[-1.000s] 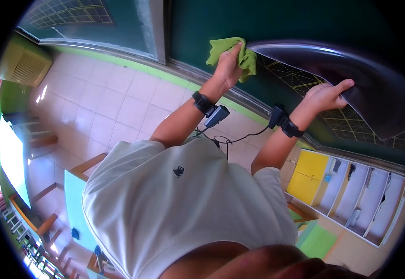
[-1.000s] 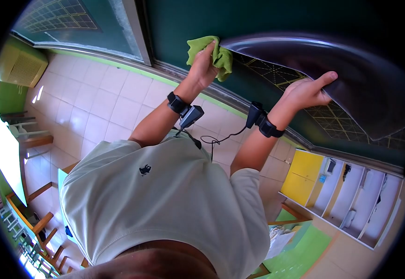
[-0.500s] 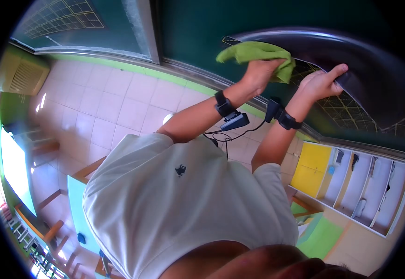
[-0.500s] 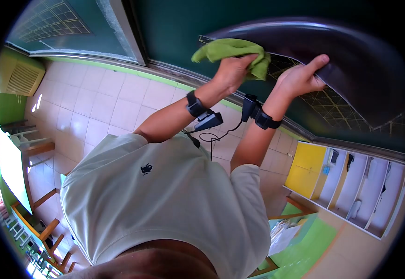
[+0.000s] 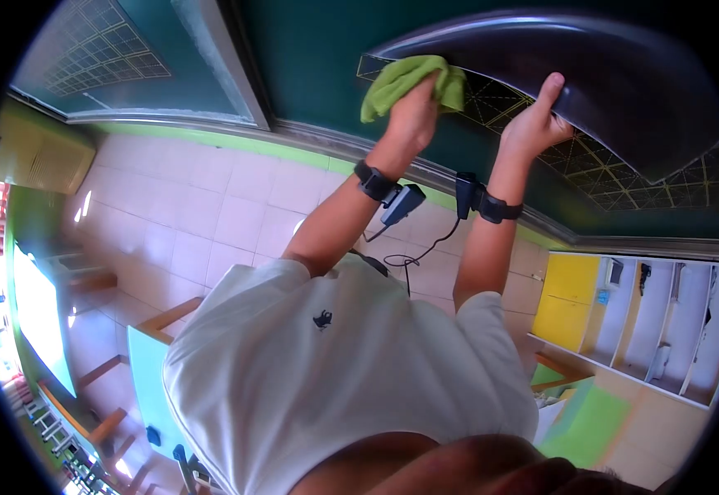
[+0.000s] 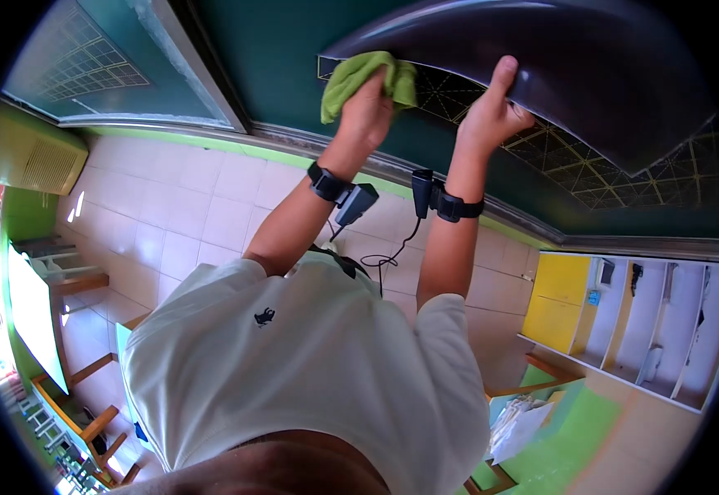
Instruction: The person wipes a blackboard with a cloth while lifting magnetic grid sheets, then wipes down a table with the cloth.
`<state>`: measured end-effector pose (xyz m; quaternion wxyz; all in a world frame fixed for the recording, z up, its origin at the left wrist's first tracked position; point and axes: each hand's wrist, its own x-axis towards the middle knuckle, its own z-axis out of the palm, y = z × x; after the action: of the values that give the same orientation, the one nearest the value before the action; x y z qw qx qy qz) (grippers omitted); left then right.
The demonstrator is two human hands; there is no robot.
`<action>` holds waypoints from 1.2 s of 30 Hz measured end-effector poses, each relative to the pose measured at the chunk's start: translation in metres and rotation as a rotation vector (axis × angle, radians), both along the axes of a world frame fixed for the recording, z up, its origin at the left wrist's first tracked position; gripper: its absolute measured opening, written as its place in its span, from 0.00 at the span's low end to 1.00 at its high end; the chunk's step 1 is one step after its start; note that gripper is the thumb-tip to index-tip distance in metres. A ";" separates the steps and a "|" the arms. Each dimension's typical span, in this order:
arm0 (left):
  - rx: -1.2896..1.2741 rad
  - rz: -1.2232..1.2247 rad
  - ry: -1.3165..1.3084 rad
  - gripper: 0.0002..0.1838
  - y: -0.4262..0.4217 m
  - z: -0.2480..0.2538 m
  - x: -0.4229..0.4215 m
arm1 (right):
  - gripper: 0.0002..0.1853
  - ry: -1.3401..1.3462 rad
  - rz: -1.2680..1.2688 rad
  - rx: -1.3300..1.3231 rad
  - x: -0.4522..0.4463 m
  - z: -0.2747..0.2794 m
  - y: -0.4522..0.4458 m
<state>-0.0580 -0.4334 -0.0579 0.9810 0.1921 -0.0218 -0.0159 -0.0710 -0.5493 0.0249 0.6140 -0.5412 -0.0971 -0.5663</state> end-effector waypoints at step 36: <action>0.186 0.192 -0.188 0.11 0.029 0.082 -0.021 | 0.26 -0.032 0.102 0.163 -0.017 0.067 0.010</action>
<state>-0.0789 -0.4041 0.0241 0.9496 0.2840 -0.0935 0.0941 -0.0880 -0.5395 0.0916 0.6823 -0.4748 -0.0878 -0.5489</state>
